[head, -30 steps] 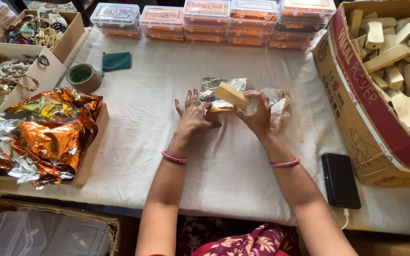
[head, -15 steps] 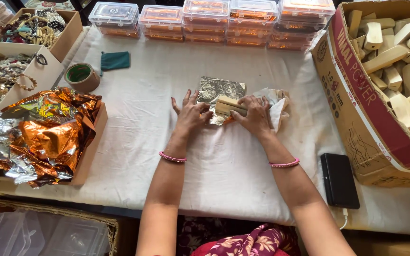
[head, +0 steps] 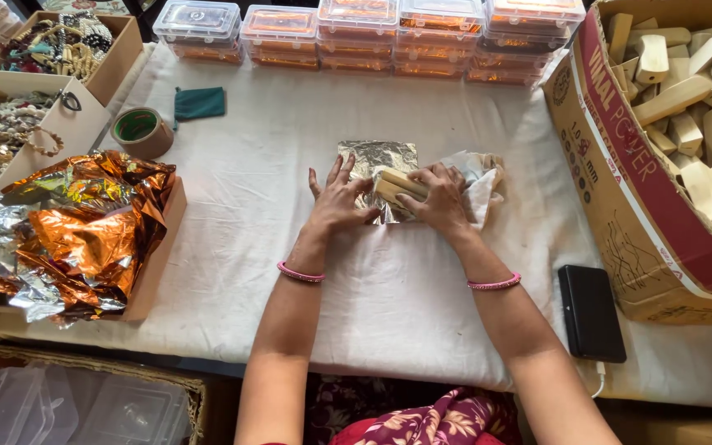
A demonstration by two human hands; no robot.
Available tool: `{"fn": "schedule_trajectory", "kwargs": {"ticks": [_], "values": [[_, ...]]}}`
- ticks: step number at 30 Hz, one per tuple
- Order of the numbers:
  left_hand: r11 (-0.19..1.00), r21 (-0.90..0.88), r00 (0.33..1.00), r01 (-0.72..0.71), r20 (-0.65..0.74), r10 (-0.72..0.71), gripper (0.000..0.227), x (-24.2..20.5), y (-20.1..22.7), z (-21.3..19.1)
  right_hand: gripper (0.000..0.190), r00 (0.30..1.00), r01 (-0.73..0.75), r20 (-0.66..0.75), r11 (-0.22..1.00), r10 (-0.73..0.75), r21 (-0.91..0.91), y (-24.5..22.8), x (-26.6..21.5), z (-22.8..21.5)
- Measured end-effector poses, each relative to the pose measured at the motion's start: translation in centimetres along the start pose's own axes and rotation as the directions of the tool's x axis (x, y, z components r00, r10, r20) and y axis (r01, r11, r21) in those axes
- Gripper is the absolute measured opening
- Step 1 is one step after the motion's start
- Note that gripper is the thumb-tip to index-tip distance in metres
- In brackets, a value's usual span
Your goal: The person wipes a small wooden block with a white cloth, then wraps it in a sheet of orange metallic foil. They place the wrapped block into a clear plastic container and close the lid. The person then picks up another wooden block and begins wiping it with the cloth.
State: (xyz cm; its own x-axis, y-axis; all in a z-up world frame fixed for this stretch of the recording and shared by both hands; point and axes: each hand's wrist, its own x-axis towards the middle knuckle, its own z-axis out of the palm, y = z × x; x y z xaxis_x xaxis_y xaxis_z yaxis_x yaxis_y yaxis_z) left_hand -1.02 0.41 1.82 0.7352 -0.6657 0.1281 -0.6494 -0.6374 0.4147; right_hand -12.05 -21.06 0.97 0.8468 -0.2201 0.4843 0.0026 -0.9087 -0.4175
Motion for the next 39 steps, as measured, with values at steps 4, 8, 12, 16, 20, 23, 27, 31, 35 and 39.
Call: {"fn": "schedule_trajectory", "kwargs": {"ticks": [4, 8, 12, 16, 20, 23, 27, 31, 35, 39], "values": [[0.988, 0.007, 0.977, -0.153, -0.152, 0.152, 0.077, 0.9, -1.0, 3.0, 0.038, 0.992, 0.115, -0.054, 0.992, -0.112, 0.047, 0.0, -0.1, 0.3], [0.986, -0.035, 0.977, -0.164, -0.146, 0.158, 0.092, 0.7, -0.8, 3.4, 0.040, 0.983, 0.180, 0.024, 0.983, -0.181, 0.038, -1.1, -0.2, -0.2], [0.991, -0.120, 0.997, -0.061, -0.061, 0.054, 0.117, -0.2, 0.9, 0.2, 0.046, 0.984, 0.177, -0.028, 0.984, -0.177, 0.013, -0.9, -0.2, -0.1], [0.983, -0.174, 0.998, -0.056, -0.015, 0.054, 0.125, -0.1, 1.1, 0.6, 0.041, 0.894, 0.327, -0.317, 0.945, -0.316, -0.020, -2.0, -0.3, -0.7], [0.974, -0.224, 1.000, -0.022, -0.021, 0.018, 0.138, 0.3, 0.6, 1.5, 0.053, 0.898, 0.418, -0.223, 0.894, -0.380, 0.158, -2.8, -0.4, -0.3], [0.966, -0.251, 0.994, -0.060, -0.101, 0.035, 0.130, 0.9, -0.3, 2.3, 0.052, 0.948, 0.316, -0.065, 0.911, -0.311, 0.265, -2.3, -0.3, -0.4], [0.960, -0.163, 0.952, -0.229, -0.244, 0.186, 0.083, 0.3, -0.5, 1.7, 0.041, 0.942, 0.323, 0.019, 0.921, -0.334, 0.218, -2.5, -0.6, -1.0], [0.959, -0.175, 0.963, -0.224, -0.189, 0.191, 0.064, 0.5, -0.7, 1.3, 0.048, 0.921, 0.364, 0.044, 0.897, -0.386, 0.250, -1.5, 0.1, -1.1], [0.957, -0.169, 0.960, -0.238, -0.191, 0.205, 0.061, 0.4, -1.1, 1.8, 0.064, 0.939, 0.276, 0.143, 0.931, -0.314, 0.238, -1.1, -0.2, -1.2], [0.961, -0.177, 0.971, -0.211, -0.153, 0.185, 0.058, 0.3, -1.2, 1.2, 0.058, 0.959, 0.246, 0.116, 0.962, -0.260, 0.121, -1.7, -0.3, -1.1]]}}
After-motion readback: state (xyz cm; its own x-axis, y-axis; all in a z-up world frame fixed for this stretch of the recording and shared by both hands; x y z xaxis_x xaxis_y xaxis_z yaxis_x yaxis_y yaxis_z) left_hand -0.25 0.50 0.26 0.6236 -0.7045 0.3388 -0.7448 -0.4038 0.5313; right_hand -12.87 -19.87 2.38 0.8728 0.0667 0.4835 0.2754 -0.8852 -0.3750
